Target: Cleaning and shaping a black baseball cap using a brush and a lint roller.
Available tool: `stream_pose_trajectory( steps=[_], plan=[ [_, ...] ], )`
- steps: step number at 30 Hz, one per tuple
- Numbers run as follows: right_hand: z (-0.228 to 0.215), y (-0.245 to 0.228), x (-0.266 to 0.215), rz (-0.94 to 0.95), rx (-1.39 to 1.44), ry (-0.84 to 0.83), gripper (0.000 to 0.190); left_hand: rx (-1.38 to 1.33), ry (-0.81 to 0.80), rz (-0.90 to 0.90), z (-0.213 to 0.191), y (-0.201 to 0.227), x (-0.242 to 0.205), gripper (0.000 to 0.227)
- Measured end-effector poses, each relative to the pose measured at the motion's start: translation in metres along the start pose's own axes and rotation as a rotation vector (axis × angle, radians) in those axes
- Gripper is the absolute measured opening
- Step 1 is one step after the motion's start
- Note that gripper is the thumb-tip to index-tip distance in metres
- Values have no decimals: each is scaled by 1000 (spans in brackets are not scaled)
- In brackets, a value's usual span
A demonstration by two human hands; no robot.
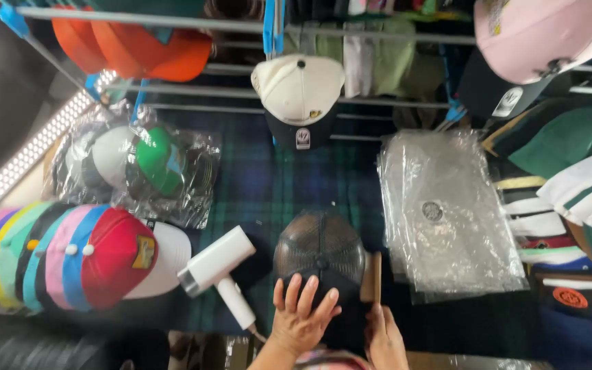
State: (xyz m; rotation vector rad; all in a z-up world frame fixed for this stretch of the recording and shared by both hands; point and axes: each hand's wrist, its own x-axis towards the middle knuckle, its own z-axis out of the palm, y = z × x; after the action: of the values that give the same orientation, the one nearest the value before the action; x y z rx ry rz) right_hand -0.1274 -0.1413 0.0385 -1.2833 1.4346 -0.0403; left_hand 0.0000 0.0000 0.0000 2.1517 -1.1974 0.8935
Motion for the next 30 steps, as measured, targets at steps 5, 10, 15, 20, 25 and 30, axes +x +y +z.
stream_pose_trajectory(
  steps=[5,10,15,20,25,30],
  plan=[
    [-38,-11,19,-222,-474,27,39,-5,8,5,-3,2,0,45],
    [-37,-22,19,-654,-543,-88,26,7,-22,19,-1,1,-5,53],
    [-46,-58,0,-237,-504,27,39,-24,-46,-8,-1,0,-3,51],
    [-35,-132,-39,-671,-944,-73,29,19,-3,-7,6,2,-4,52],
    [-22,-194,-19,-607,-1159,11,49,29,-32,-10,1,2,-3,55],
    [-11,-201,-38,-652,-1258,-247,41,4,63,12,0,-1,8,42]
  ],
)
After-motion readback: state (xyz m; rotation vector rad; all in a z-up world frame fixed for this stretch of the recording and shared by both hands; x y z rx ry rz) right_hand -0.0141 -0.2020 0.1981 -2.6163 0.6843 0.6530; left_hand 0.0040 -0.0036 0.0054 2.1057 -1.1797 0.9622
